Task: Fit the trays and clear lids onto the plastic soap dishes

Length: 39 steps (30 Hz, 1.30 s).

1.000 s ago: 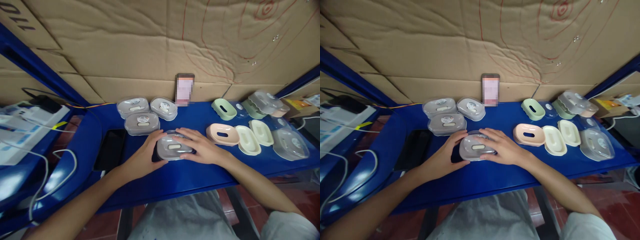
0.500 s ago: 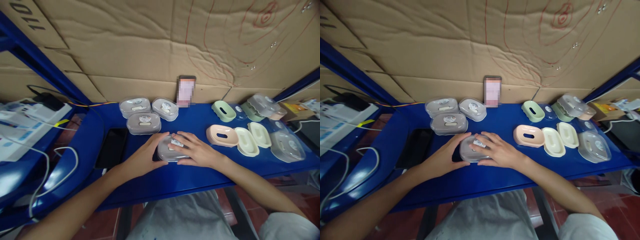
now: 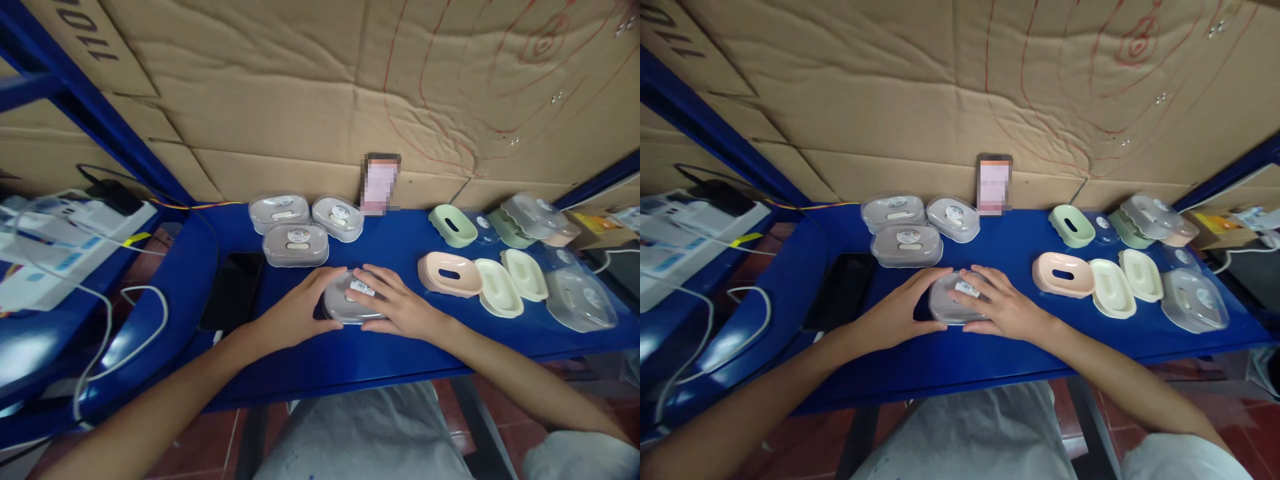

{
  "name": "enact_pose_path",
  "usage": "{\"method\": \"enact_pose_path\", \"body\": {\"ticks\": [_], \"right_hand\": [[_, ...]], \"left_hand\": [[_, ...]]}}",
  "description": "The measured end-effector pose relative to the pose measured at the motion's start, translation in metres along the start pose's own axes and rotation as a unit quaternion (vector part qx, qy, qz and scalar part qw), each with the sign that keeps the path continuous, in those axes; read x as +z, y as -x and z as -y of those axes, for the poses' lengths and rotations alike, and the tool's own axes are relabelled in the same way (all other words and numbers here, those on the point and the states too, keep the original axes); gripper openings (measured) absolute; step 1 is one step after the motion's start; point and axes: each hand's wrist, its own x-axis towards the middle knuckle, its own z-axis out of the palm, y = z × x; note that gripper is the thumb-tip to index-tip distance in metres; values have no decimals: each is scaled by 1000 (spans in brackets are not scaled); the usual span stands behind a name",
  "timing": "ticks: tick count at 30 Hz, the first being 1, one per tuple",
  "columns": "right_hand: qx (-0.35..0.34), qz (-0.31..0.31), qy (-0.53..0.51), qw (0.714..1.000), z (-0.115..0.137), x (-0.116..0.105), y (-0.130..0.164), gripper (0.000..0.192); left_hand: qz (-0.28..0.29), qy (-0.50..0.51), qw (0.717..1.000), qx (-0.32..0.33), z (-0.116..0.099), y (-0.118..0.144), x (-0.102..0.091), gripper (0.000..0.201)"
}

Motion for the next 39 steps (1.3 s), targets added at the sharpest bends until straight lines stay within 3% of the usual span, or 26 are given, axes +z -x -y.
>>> {"method": "enact_pose_path", "body": {"ticks": [7,9,11,13,15,17,20,24,28,30,33,37,39], "right_hand": [[33,-9,-34,999,-4,-1,2,80],[32,-28,-35,998,-15,-10,-3,79],[50,-72,-28,996,-29,-19,-16,77],[72,-116,-19,991,-45,-25,-42,76],[76,-125,-14,989,-62,-25,-78,74],[69,-99,-14,993,-78,-17,-118,74],[61,-58,2,996,-99,0,-167,76],[84,-30,41,995,-110,5,-187,83],[79,-52,43,995,-89,-28,-154,85],[97,-46,39,993,-70,-53,-117,70],[171,0,87,981,-47,-82,-41,52],[292,39,195,936,-38,-82,67,47],[330,74,199,920,-34,-71,98,47]], "left_hand": [[-13,-4,1000,6,0,-1,2,95],[-78,-36,996,13,-3,-1,0,84],[-183,-75,979,38,-9,-1,-6,65],[-280,-108,951,75,-16,0,-13,50],[-323,-137,931,102,-20,1,-19,45],[-314,-167,927,117,-21,2,-22,41],[-254,-207,934,140,-18,0,-20,32],[-206,-222,942,147,-14,-2,-16,20],[-174,-225,947,150,-12,-2,-13,19],[-162,-223,949,155,-11,0,-11,18],[-128,-224,952,166,-11,1,-7,19],[-75,-234,951,186,-10,1,-5,21],[-71,-234,953,178,-6,1,-5,21]]}}
